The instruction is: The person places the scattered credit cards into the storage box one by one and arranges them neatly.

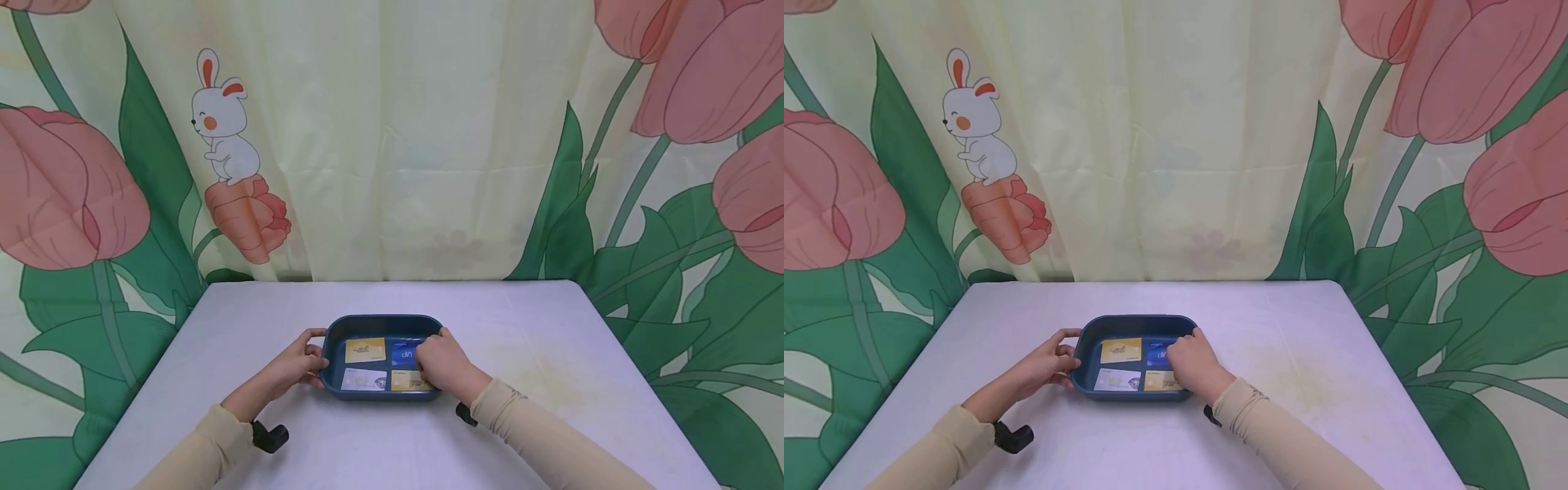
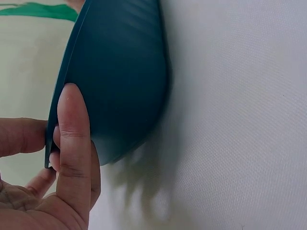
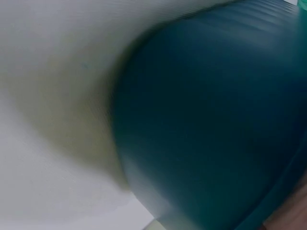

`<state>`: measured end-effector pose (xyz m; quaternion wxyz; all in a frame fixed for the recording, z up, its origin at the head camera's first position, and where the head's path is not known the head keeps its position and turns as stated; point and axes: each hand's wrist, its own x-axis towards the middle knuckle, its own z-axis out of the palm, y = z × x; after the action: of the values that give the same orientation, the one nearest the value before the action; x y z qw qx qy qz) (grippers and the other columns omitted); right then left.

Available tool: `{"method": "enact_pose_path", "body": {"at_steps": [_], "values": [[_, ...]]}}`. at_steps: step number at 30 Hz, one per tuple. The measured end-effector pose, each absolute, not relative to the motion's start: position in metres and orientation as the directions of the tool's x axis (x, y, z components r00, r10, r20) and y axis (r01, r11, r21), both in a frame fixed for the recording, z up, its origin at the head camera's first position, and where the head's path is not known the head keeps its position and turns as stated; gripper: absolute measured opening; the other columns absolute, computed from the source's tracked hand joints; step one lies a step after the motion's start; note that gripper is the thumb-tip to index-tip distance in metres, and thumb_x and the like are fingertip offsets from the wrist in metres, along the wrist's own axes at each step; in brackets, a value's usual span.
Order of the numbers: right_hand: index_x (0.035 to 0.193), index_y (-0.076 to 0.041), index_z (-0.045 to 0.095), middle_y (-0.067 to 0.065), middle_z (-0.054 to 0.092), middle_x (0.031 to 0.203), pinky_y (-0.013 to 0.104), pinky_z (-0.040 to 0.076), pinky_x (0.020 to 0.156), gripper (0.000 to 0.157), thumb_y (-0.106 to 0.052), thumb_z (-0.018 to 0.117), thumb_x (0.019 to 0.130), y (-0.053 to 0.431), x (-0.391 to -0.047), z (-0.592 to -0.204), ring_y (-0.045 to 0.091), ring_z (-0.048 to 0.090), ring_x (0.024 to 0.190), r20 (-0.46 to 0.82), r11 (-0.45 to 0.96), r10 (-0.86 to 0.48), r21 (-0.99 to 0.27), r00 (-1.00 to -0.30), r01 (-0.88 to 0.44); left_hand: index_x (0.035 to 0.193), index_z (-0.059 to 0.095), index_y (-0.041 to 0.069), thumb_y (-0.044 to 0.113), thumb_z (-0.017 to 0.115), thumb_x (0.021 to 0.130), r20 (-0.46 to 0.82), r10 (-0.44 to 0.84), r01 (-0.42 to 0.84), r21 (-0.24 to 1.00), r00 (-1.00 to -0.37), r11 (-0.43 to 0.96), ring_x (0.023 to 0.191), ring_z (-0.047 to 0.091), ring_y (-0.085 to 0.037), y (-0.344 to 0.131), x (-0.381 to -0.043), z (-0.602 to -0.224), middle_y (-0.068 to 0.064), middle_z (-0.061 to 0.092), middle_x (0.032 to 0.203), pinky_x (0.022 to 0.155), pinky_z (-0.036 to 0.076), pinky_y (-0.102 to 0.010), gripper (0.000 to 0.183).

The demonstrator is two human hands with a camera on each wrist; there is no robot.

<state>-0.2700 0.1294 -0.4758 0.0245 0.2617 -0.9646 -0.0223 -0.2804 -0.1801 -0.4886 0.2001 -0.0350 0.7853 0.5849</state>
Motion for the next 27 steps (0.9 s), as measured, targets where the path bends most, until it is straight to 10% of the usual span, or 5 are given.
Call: {"method": "enact_pose_path", "body": {"at_steps": [9, 27], "values": [[0.068, -0.017, 0.071, -0.006, 0.067, 0.066, 0.037, 0.041, 0.073, 0.02, -0.021, 0.082, 0.085, 0.135, -0.27, -0.475, 0.014, 0.059, 0.069, 0.103, 0.846, -0.53, 0.002, -0.841, -0.533, 0.156, 0.032, 0.013, 0.0, 0.061, 0.096, -0.362, 0.192, -0.295, 0.906, -0.912, 0.304, 0.075, 0.062, -0.024, -0.181, -0.279, -0.487, -0.014, 0.053, 0.107, 0.063, 0.061, -0.033, 0.068], [0.122, -0.013, 0.071, 0.015, 0.063, 0.132, 0.057, 0.049, 0.1, 0.035, -0.037, 0.07, 0.097, 0.192, -0.289, -0.461, 0.038, 0.06, 0.12, 0.359, 0.912, -0.391, 0.028, -0.847, -0.409, 0.155, 0.034, 0.01, 0.03, 0.059, 0.105, -0.346, 0.206, -0.196, 0.83, -0.915, 0.522, 0.086, 0.065, -0.025, -0.184, -0.286, -0.48, -0.018, 0.057, 0.118, 0.07, 0.063, -0.035, 0.06]]}}
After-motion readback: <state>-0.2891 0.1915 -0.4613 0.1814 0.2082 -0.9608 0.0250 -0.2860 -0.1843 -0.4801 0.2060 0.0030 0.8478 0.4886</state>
